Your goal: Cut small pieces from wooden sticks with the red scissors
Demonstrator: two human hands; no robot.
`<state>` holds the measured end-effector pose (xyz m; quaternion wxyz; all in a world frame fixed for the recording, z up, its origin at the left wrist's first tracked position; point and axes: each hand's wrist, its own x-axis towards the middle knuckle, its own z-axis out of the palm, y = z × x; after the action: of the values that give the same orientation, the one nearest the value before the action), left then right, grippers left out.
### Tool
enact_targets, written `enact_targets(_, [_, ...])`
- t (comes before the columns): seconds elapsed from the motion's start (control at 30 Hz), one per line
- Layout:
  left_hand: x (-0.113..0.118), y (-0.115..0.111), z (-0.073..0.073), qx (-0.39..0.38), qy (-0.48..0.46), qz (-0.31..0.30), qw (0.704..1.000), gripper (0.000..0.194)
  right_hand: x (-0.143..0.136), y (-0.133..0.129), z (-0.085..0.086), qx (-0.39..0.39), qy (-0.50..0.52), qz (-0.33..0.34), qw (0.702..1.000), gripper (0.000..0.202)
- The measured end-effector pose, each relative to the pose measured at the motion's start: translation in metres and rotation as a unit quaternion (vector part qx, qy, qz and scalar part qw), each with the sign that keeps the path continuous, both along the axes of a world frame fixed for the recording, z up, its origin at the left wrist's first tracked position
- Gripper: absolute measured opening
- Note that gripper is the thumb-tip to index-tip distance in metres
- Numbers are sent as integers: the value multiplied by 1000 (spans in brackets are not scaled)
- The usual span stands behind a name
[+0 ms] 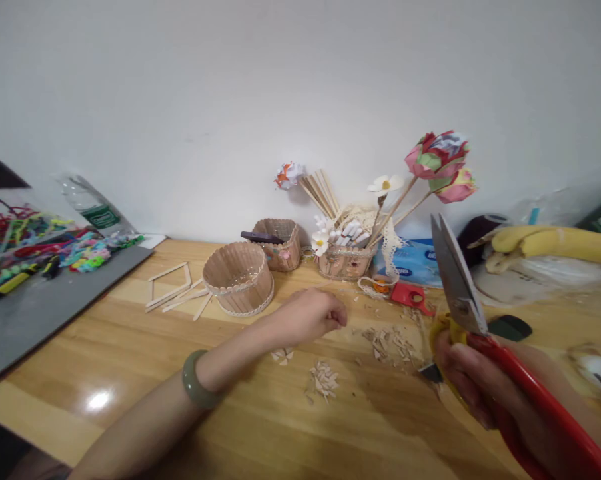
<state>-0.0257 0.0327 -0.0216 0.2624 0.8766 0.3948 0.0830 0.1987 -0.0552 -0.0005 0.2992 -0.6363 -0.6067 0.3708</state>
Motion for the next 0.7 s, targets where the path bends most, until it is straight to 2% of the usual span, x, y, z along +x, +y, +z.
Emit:
enact_targets(0.07, [6, -1, -3, -23, -17, -3, 1000, 19, 0, 1, 2, -1, -8, -3, 1000, 62])
enact_targets(0.2, [20, -7, -11, -65, -15, -55, 996, 16, -2, 3, 1, 6, -15, -28, 999, 64])
enact_targets(0.33, [27, -8, -15, -81, 7, -82, 993, 16, -4, 2, -2, 18, 10, -12, 1000, 58])
enact_targets(0.53, [27, -8, -15, 19, 50, -155, 986, 16, -6, 1, 0, 20, 26, -18, 999, 58])
enact_targets(0.7, [26, -13, -10, 68, 106, -197, 972, 17, -5, 3, -8, 19, 31, -18, 999, 59])
